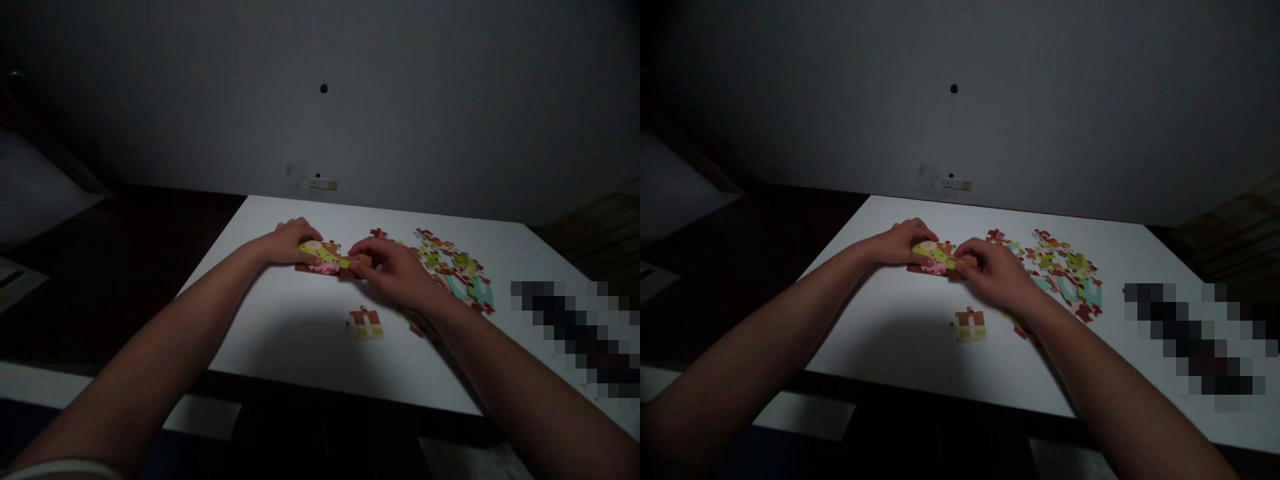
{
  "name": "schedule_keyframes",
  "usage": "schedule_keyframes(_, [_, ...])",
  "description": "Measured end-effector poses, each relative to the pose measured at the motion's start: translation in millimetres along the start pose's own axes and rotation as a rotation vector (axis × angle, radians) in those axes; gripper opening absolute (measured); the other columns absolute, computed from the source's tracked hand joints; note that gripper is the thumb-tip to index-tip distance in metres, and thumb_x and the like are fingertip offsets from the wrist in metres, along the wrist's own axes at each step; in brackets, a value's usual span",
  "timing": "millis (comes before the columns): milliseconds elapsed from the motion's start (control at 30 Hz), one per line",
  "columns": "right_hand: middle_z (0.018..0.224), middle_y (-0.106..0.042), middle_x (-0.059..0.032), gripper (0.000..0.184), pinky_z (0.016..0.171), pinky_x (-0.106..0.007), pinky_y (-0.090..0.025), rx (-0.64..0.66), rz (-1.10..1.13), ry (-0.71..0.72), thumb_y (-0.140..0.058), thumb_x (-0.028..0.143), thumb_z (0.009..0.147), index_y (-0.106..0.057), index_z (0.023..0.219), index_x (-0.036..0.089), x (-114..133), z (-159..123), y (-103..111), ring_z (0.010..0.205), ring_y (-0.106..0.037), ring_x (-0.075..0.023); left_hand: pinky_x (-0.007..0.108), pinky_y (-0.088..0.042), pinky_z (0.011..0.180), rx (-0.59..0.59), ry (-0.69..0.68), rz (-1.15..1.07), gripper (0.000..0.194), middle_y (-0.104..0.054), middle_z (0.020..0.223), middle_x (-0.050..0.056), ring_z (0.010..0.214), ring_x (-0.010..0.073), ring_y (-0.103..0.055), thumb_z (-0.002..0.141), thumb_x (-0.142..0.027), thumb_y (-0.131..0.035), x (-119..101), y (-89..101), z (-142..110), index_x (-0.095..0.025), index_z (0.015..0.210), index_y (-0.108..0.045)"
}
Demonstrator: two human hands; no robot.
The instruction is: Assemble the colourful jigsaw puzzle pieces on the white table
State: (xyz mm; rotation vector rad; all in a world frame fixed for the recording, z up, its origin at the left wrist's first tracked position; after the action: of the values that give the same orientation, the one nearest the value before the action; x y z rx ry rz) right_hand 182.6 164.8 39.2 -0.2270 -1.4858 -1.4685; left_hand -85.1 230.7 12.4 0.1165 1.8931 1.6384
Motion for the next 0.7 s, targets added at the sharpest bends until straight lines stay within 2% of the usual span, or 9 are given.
schedule_keyframes(67, [0.102, -0.084, -0.007, 0.016, 0.077, -0.032, -0.052, -0.054, -0.031, -0.067, -0.072, 0.025, 0.099, -0.082, 0.11, 0.019, -14.8, 5.8, 9.2, 0.086, -0.073, -0.0225, 0.061, -0.04, 0.122, 0.002, 0.009, -0.012, 0.069, -0.065, 0.141, 0.013, 0.138, 0.0408, -0.059, 0.083, -0.066, -0.081, 1.9, 0.1, 0.7, -0.031, 0.142, -0.077])
schedule_keyframes(200, [0.107, -0.087, -0.0096, 0.019, 0.082, -0.032, -0.052, 0.009, -0.092, -0.108, -0.072, 0.019, 0.099, -0.086, 0.11, 0.017, -30.8, 13.4, 3.7, 0.092, -0.075, -0.0228, 0.06, -0.043, 0.121, -0.007, -0.001, -0.024, 0.068, -0.067, 0.14, 0.013, 0.134, 0.0401, -0.063, 0.082, -0.065, -0.081, 1.5, -0.1, 2.4, -0.03, 0.14, -0.079])
schedule_keyframes(333, [0.111, -0.088, -0.0108, 0.023, 0.085, -0.033, -0.053, 0.023, -0.132, -0.105, -0.072, 0.015, 0.098, -0.088, 0.116, 0.017, -28.1, 18.4, -9.0, 0.094, -0.078, -0.0238, 0.061, -0.043, 0.12, -0.013, -0.005, -0.025, 0.067, -0.068, 0.14, 0.013, 0.135, 0.0406, -0.062, 0.081, -0.064, -0.081, 0.6, 0.8, 2.3, -0.03, 0.139, -0.079])
schedule_keyframes(467, [0.12, -0.087, -0.0119, 0.025, 0.094, -0.037, -0.054, 0.049, -0.299, -0.053, -0.068, 0.017, 0.103, -0.088, 0.118, 0.019, -20.3, 19.1, -13.3, 0.105, -0.078, -0.0275, 0.061, -0.042, 0.122, -0.003, 0.0, -0.035, 0.068, -0.066, 0.14, 0.013, 0.137, 0.0402, -0.061, 0.08, -0.065, -0.081, 0.4, 1.0, 2.4, -0.03, 0.138, -0.078])
schedule_keyframes(600, [0.11, -0.084, -0.0137, 0.025, 0.091, -0.038, -0.052, 0.075, -0.47, -0.004, -0.069, 0.022, 0.105, -0.09, 0.119, 0.019, -18.2, 16.9, -12.1, 0.105, -0.074, -0.0296, 0.058, -0.043, 0.122, 0.001, 0.005, -0.028, 0.067, -0.066, 0.141, 0.012, 0.135, 0.0388, -0.062, 0.08, -0.065, -0.082, 1.4, 0.3, 3.4, -0.03, 0.138, -0.078])
schedule_keyframes(700, [0.105, -0.082, -0.013, 0.026, 0.089, -0.036, -0.05, 0.093, -0.479, 0.022, -0.069, 0.024, 0.106, -0.09, 0.12, 0.02, -17.3, 15.0, -12.0, 0.102, -0.072, -0.0279, 0.058, -0.044, 0.121, 0.011, 0.006, -0.022, 0.065, -0.067, 0.142, 0.012, 0.134, 0.0384, -0.062, 0.081, -0.062, -0.083, 1.0, 0.1, 3.5, -0.031, 0.138, -0.078])
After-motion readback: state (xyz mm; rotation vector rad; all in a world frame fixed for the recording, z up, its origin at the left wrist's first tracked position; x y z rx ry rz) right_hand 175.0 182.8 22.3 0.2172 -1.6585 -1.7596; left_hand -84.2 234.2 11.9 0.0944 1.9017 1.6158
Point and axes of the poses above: each hand's wrist, its own z-axis towards the middle knuckle, its own y-axis out of the back of the hand, x = y × z, the point moved 3 cm from there along z, towards the middle knuckle
